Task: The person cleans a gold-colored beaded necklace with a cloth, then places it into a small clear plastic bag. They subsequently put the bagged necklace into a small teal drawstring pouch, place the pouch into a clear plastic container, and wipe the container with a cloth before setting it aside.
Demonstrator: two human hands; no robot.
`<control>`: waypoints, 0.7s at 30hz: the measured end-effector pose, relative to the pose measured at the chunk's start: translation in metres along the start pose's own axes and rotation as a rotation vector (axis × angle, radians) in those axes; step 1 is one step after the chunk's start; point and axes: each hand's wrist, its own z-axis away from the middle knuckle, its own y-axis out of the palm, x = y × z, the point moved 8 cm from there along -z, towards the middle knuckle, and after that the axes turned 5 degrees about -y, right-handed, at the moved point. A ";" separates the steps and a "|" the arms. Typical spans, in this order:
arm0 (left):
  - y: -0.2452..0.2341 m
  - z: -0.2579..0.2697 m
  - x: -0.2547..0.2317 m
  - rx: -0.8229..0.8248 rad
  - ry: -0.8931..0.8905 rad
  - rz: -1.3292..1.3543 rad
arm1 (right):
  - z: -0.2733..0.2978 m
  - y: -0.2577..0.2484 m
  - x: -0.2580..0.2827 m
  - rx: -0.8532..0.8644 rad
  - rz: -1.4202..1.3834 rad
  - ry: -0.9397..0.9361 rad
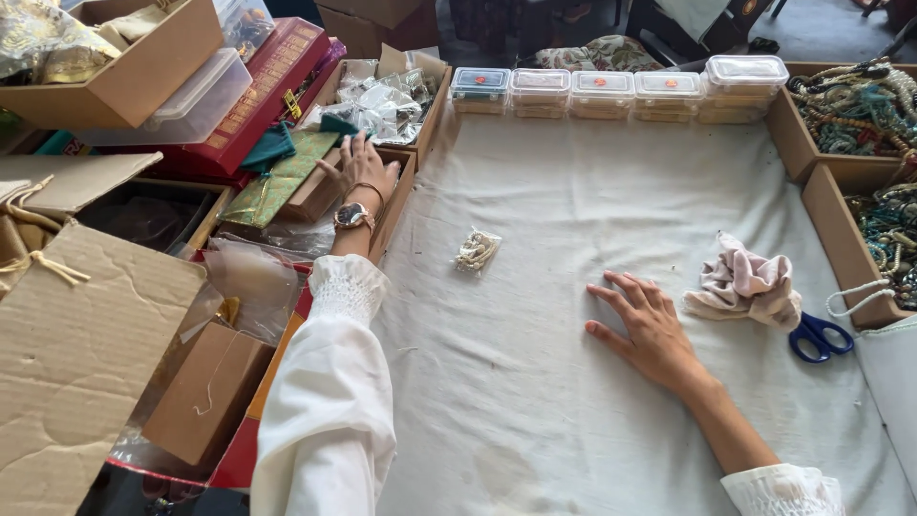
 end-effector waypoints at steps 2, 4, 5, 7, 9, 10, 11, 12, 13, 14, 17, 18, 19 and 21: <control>-0.015 0.000 -0.009 -0.103 0.055 0.137 | 0.000 -0.002 0.001 -0.006 -0.005 -0.001; -0.035 0.009 -0.024 -0.209 0.116 0.271 | 0.000 -0.004 0.002 -0.018 -0.012 0.000; -0.050 0.019 -0.034 -0.277 0.188 0.497 | -0.001 -0.005 0.002 -0.025 -0.013 -0.002; -0.067 0.051 -0.055 -0.341 0.265 0.720 | 0.000 -0.005 0.002 -0.033 -0.017 -0.001; -0.058 0.086 -0.088 0.143 0.369 1.570 | 0.000 -0.008 0.003 -0.077 -0.004 -0.018; -0.059 0.115 -0.101 0.151 0.371 1.564 | 0.002 -0.005 0.000 -0.078 -0.010 -0.011; -0.049 0.144 -0.118 0.345 0.307 1.740 | 0.004 -0.003 -0.004 -0.120 -0.058 0.002; -0.040 0.175 -0.137 0.545 0.233 1.908 | 0.006 -0.004 -0.010 -0.163 -0.101 0.014; -0.039 0.197 -0.144 0.553 0.235 1.905 | 0.007 -0.004 -0.010 -0.165 -0.102 0.022; -0.027 0.220 -0.156 0.687 0.142 1.849 | 0.009 -0.005 -0.019 -0.194 -0.294 0.088; 0.003 0.269 -0.180 0.846 0.081 1.826 | 0.007 -0.003 -0.030 -0.230 -0.765 0.213; 0.014 0.283 -0.186 0.871 0.099 1.868 | 0.007 0.004 -0.032 -0.228 -1.050 0.268; 0.012 0.288 -0.189 0.879 0.103 1.867 | 0.007 0.001 -0.028 -0.233 -1.048 0.274; 0.014 0.301 -0.192 0.935 0.018 1.872 | 0.005 -0.002 -0.018 -0.256 -1.372 0.288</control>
